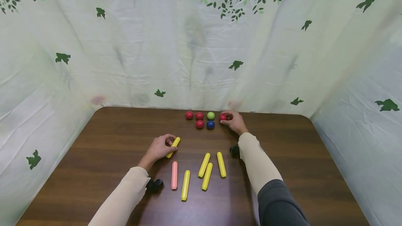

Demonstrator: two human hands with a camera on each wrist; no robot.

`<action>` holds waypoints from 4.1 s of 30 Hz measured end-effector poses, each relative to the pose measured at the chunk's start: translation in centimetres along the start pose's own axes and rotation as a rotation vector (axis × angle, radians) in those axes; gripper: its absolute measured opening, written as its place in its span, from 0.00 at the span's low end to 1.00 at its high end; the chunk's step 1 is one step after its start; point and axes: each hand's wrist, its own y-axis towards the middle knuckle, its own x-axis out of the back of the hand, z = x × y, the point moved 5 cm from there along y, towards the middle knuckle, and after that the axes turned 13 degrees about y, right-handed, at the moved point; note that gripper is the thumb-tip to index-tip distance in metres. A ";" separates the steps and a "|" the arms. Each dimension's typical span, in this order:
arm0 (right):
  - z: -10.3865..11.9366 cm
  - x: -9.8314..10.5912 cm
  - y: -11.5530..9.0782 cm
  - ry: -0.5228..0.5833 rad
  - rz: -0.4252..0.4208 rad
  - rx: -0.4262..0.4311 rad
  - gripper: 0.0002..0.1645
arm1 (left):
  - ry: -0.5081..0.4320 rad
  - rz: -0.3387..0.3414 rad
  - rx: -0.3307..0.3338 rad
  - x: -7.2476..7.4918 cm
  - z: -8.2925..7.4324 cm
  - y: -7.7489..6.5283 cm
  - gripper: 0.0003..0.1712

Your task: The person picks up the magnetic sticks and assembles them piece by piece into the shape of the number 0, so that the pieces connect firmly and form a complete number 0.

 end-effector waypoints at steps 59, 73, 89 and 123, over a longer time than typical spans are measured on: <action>0.0 -0.4 -0.1 0.072 -0.050 -0.012 0.22 | -0.078 0.160 -0.066 -2.2 -5.7 6.6 0.12; -0.2 0.2 -0.1 0.104 -0.054 -0.088 0.21 | -0.114 0.149 -0.025 -2.2 -5.8 6.9 0.12; 0.1 1.6 -1.4 0.128 -0.102 -0.126 0.21 | -0.096 0.126 -0.027 -2.2 -5.6 7.1 0.12; 1.4 -3.0 -5.7 0.307 0.127 -0.221 0.18 | -0.096 0.138 -0.087 -1.9 -5.8 7.1 0.11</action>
